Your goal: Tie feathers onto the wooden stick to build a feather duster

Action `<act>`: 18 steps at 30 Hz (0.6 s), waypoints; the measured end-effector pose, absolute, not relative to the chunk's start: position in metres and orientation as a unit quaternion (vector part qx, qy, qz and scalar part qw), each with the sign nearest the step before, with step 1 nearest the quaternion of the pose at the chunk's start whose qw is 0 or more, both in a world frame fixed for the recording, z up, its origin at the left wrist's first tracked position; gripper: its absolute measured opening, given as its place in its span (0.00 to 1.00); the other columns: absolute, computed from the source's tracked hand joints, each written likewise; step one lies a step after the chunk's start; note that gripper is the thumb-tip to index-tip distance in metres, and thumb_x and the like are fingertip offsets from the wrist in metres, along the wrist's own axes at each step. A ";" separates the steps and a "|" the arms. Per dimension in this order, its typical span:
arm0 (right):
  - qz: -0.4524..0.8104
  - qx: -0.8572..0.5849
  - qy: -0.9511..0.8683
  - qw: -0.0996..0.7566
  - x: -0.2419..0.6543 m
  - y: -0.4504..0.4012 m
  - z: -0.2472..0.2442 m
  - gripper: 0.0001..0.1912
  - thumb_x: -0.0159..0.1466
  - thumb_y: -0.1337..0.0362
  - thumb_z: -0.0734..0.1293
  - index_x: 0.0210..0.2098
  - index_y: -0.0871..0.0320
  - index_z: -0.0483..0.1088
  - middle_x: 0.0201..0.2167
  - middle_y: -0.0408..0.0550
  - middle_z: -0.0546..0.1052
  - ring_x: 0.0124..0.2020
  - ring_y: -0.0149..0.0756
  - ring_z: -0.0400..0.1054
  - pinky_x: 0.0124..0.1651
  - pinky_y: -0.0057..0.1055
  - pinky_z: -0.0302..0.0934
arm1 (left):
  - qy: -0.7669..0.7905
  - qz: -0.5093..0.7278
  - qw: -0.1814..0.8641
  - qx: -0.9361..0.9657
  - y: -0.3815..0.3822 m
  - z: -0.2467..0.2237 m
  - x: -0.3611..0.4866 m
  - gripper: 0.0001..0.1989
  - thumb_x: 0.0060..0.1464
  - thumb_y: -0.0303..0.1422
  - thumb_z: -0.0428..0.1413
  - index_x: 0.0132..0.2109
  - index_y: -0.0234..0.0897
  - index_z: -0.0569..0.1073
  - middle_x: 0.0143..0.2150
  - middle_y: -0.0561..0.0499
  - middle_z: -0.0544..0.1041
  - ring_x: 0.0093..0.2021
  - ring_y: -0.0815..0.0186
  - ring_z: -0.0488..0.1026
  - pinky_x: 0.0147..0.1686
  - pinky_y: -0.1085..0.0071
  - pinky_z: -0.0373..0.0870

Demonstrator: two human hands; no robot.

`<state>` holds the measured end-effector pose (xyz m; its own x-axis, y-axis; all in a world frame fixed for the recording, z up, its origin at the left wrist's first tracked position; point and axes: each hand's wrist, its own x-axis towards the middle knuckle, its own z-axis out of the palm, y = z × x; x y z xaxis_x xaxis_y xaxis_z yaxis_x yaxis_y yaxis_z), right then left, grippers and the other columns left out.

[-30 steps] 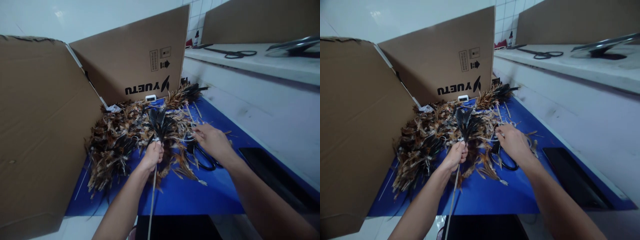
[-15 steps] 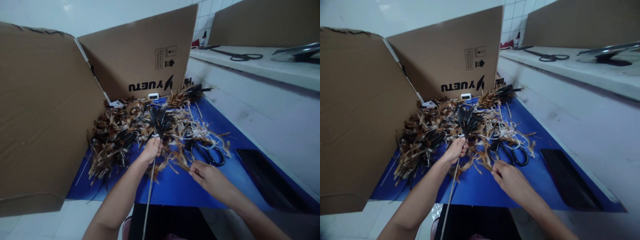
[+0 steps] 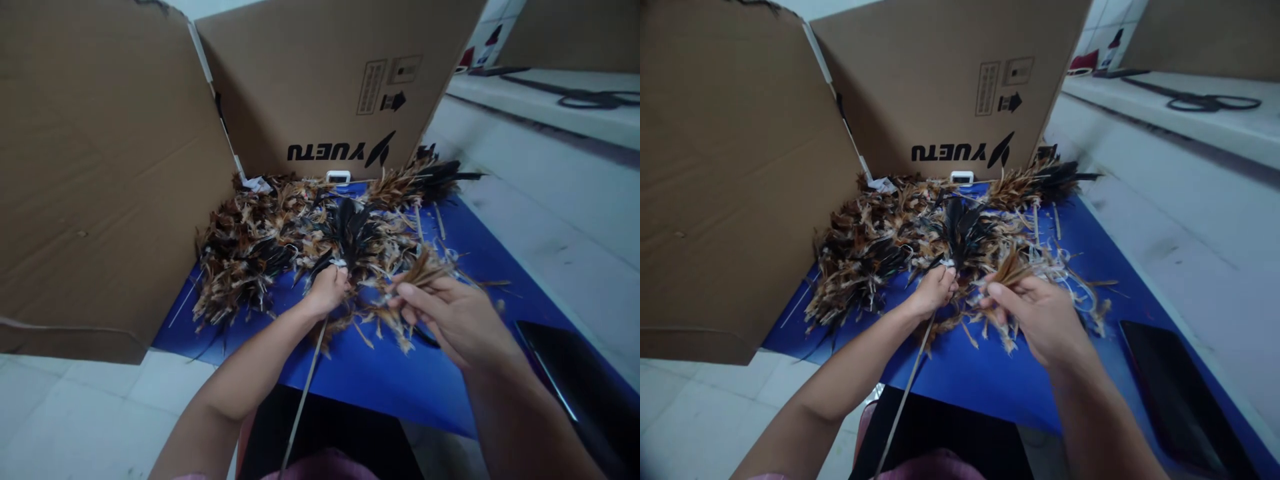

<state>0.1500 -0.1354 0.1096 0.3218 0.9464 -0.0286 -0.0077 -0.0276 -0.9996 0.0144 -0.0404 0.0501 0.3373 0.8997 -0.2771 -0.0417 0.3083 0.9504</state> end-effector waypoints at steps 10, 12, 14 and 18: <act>0.463 -0.552 -0.476 0.505 0.143 -0.066 0.102 0.16 0.50 0.56 0.71 0.32 0.62 0.72 0.20 0.44 0.72 0.16 0.23 0.58 0.18 0.23 0.50 | 0.461 0.280 0.425 0.727 -0.038 0.045 0.011 0.13 0.58 0.35 0.42 0.37 0.33 0.68 0.28 0.48 0.71 0.27 0.67 0.64 0.31 0.71 0.62; 0.475 -0.556 -0.493 0.471 0.145 -0.059 0.101 0.17 0.50 0.55 0.71 0.32 0.62 0.72 0.20 0.44 0.71 0.16 0.23 0.57 0.17 0.23 0.49 | 0.459 0.273 0.426 0.730 -0.038 0.047 0.011 0.14 0.58 0.34 0.41 0.39 0.32 0.68 0.30 0.46 0.72 0.28 0.66 0.65 0.32 0.70 0.62; 0.477 -0.563 -0.501 0.452 0.147 -0.054 0.098 0.17 0.49 0.55 0.71 0.32 0.62 0.71 0.20 0.43 0.70 0.16 0.23 0.56 0.17 0.23 0.48 | 0.455 0.268 0.431 0.732 -0.038 0.048 0.011 0.14 0.58 0.33 0.41 0.40 0.32 0.68 0.31 0.46 0.72 0.29 0.66 0.66 0.32 0.70 0.63; 0.468 -0.572 -0.502 0.450 0.150 -0.048 0.089 0.18 0.49 0.54 0.70 0.33 0.62 0.71 0.19 0.42 0.69 0.17 0.23 0.56 0.18 0.23 0.49 | 0.455 0.267 0.439 0.728 -0.037 0.047 0.011 0.13 0.57 0.33 0.41 0.38 0.32 0.68 0.29 0.47 0.70 0.28 0.67 0.64 0.31 0.71 0.62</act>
<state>0.1499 -0.0485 0.0894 0.0589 0.9948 -0.0829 0.1526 -0.0911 -0.9841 0.0112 -0.0370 0.0475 0.4439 0.8960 -0.0109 0.4281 -0.2014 0.8810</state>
